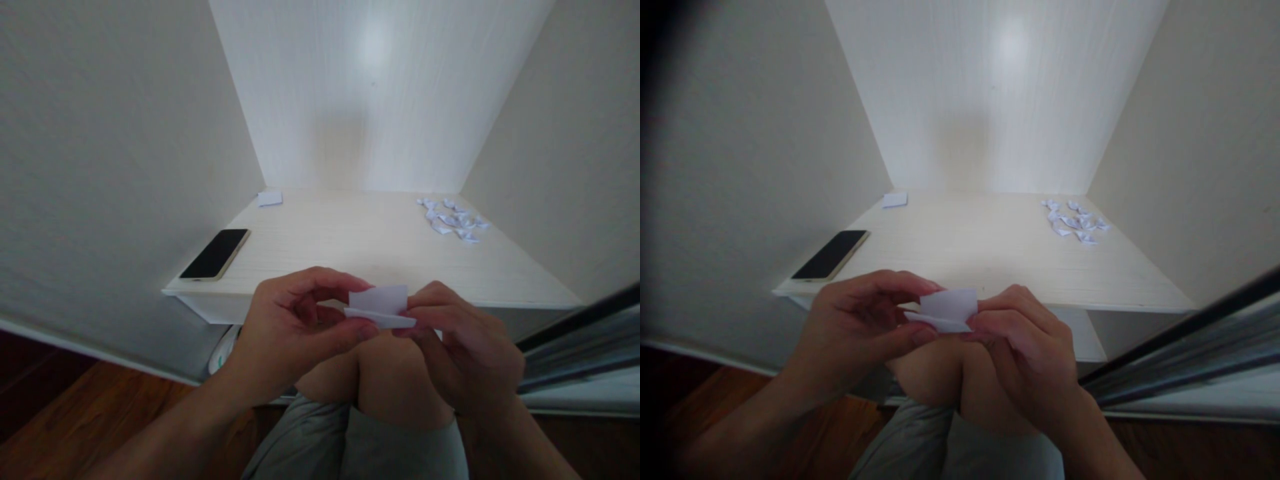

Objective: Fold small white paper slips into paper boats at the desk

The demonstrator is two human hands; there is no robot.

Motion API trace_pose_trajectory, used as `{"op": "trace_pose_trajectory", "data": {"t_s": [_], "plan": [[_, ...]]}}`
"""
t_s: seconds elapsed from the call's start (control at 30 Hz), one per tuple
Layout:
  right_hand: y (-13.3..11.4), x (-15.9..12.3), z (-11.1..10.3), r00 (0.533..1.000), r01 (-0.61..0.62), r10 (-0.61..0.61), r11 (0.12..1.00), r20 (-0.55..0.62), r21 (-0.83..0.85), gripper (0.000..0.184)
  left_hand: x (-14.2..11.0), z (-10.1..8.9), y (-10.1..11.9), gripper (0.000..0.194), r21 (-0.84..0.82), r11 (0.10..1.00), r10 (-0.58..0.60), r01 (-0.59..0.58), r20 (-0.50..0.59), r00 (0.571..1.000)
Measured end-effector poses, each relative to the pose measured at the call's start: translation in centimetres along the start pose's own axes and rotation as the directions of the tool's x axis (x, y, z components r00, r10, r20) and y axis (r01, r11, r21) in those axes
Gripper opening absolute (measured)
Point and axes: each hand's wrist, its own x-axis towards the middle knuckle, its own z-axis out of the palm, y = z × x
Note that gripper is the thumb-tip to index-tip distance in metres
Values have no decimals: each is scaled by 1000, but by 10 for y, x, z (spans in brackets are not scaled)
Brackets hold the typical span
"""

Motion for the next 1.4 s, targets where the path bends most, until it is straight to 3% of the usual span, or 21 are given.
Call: {"op": "trace_pose_trajectory", "data": {"t_s": [0.17,0.3,0.53,0.73,0.87,1.0,1.4], "plan": [[-6,1,5,997,-81,82,995,-12,51,16,-3,1,-3,27,-33,999,-6,7,42,999],[-16,2,13,975,-181,192,978,-110,105,11,-3,3,-1,19,-29,999,17,-16,15,1000],[-32,5,35,885,-270,401,856,-236,440,14,-3,7,5,19,23,1000,22,-20,-86,996],[-39,5,45,815,-300,514,771,-269,562,9,-4,7,12,21,24,999,27,-25,-81,996],[-41,5,42,819,-325,516,777,-252,539,20,-5,7,13,21,2,1000,7,-7,-75,997],[-42,8,37,846,-314,473,814,-244,489,17,-4,7,10,20,3,1000,19,-19,-55,998],[-41,9,35,793,-357,545,778,-272,517,19,-5,10,7,24,32,999,31,-29,-49,998]]}}
